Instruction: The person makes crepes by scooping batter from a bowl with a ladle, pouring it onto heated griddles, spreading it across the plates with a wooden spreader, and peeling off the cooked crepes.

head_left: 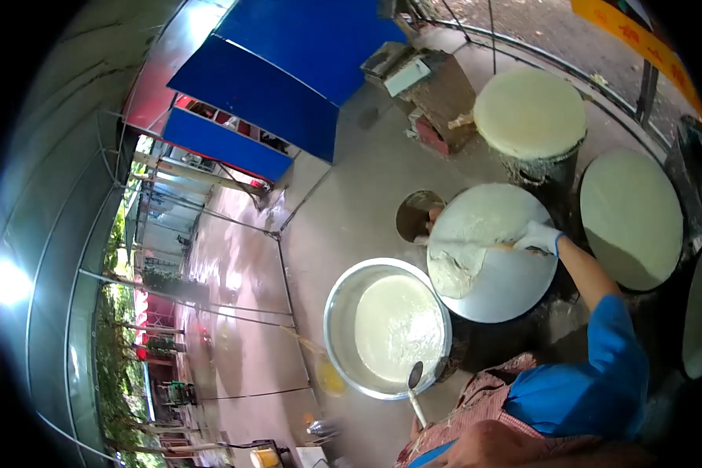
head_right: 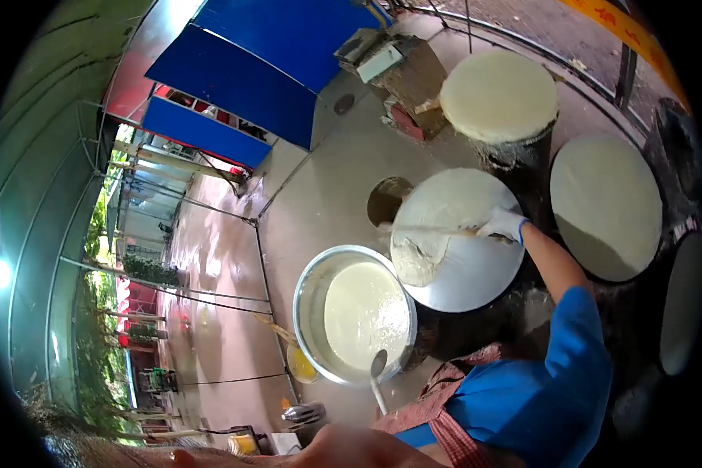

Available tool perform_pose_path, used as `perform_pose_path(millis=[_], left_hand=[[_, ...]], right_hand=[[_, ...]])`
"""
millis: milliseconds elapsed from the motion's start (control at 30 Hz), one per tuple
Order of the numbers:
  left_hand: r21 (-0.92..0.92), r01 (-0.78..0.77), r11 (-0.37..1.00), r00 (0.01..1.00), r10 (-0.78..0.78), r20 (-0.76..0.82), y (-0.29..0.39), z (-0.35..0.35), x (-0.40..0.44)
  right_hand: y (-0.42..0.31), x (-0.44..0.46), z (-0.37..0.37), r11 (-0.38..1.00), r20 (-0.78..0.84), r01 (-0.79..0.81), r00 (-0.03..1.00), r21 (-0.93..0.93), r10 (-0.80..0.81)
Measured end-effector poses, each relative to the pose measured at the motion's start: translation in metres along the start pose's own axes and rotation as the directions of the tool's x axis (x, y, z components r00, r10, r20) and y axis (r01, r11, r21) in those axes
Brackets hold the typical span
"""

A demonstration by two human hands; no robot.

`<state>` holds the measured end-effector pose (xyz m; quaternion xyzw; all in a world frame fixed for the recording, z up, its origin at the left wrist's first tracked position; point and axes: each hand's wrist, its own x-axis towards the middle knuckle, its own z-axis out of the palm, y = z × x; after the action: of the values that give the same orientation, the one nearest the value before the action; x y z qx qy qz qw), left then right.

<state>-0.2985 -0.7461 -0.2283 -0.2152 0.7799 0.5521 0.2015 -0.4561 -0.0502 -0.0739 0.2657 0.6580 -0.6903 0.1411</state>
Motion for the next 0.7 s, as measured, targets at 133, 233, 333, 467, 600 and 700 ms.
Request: perform_pose_path(millis=[133, 233, 333, 467, 600, 700], left_hand=[[-0.009, -0.008, 1.0, 1.0, 0.008, -0.016, -0.011, -0.005, -0.003], [-0.041, -0.067, 0.997, 0.997, 0.065, -0.051, -0.022, -0.003, 0.004], [-0.022, 0.062, 0.998, 0.991, -0.064, -0.115, 0.055, 0.017, -0.024], [-0.148, 0.102, 0.984, 0.977, -0.127, -0.171, 0.037, 0.018, -0.017], [-0.05, 0.193, 0.98, 0.968, -0.198, -0.153, 0.069, 0.023, -0.042], [-0.19, 0.114, 0.975, 0.977, -0.145, -0.156, 0.021, -0.001, -0.042]], right_hand=[[0.034, -0.038, 0.006, 0.976, 0.186, -0.15, 0.966, -0.16, 0.179], [0.097, -0.056, -0.033, 0.983, 0.114, 0.135, 0.986, -0.125, -0.121], [0.033, -0.08, -0.035, 0.986, -0.119, -0.08, 0.988, 0.143, 0.098], [0.052, -0.059, -0.027, 0.975, 0.117, -0.17, 0.975, -0.144, 0.188], [0.094, -0.038, -0.042, 0.992, 0.17, 0.038, 0.985, -0.117, -0.017], [0.014, -0.01, -0.016, 0.988, 0.132, 0.012, 0.991, -0.151, 0.009]])
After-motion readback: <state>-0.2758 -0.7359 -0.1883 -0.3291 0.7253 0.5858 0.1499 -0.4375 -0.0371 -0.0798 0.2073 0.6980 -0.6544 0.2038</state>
